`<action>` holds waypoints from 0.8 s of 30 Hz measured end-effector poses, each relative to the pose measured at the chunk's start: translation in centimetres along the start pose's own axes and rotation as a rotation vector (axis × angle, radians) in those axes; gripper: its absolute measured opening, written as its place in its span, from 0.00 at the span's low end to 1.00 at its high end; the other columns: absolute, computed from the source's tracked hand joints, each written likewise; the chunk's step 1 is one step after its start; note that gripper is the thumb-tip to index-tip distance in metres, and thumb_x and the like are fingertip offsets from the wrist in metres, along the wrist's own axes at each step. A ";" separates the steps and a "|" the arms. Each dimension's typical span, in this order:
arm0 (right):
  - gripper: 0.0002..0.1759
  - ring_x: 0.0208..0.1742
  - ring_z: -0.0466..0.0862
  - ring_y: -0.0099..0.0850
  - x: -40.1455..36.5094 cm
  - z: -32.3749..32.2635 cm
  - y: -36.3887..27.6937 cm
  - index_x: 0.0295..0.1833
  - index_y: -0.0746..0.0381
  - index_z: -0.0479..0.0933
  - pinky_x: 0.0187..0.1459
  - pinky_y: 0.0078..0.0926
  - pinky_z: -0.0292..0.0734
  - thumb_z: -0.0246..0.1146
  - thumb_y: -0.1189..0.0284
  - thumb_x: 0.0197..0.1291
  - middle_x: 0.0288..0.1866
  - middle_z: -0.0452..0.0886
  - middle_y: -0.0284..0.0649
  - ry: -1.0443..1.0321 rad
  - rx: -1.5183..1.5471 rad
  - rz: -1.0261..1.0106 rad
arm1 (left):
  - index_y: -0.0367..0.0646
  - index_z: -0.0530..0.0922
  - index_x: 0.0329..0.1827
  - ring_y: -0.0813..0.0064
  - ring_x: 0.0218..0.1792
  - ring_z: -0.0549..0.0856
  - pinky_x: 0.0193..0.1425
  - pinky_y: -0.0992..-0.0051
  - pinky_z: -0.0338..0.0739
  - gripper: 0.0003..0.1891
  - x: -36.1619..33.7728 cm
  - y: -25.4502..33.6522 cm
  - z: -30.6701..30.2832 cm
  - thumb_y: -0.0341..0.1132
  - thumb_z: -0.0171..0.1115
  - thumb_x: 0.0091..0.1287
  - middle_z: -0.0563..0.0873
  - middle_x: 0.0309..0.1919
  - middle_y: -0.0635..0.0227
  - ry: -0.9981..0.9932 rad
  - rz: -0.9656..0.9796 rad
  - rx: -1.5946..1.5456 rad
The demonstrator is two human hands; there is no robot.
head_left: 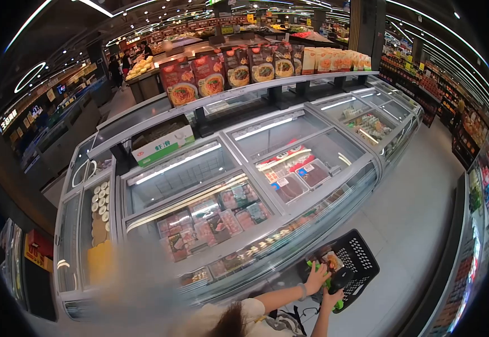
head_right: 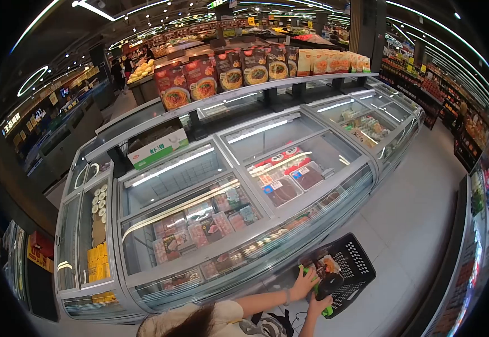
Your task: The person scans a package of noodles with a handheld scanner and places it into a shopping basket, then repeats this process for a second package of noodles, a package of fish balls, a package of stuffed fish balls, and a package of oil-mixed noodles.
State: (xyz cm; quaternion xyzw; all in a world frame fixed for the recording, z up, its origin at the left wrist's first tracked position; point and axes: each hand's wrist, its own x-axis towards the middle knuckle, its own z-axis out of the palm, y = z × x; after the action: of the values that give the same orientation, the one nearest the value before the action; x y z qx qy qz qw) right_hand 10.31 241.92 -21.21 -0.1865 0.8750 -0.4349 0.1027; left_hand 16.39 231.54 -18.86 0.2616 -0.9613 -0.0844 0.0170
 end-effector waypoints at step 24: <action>0.43 0.57 0.58 0.46 31.6 -4.5 4.9 0.58 0.69 0.56 0.56 0.36 0.55 0.66 0.78 0.31 0.57 0.52 0.53 -0.106 0.095 0.138 | 0.56 0.55 0.64 0.62 0.64 0.55 0.61 0.43 0.42 0.38 30.9 6.2 3.1 0.41 0.61 0.48 0.58 0.61 0.57 -0.134 0.188 0.023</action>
State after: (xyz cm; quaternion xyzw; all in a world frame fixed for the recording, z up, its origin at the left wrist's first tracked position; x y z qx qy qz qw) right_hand -21.10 234.80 -22.95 -0.1437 0.8574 -0.4572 0.1874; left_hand -13.62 221.68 -21.18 0.1645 -0.9815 -0.0885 -0.0427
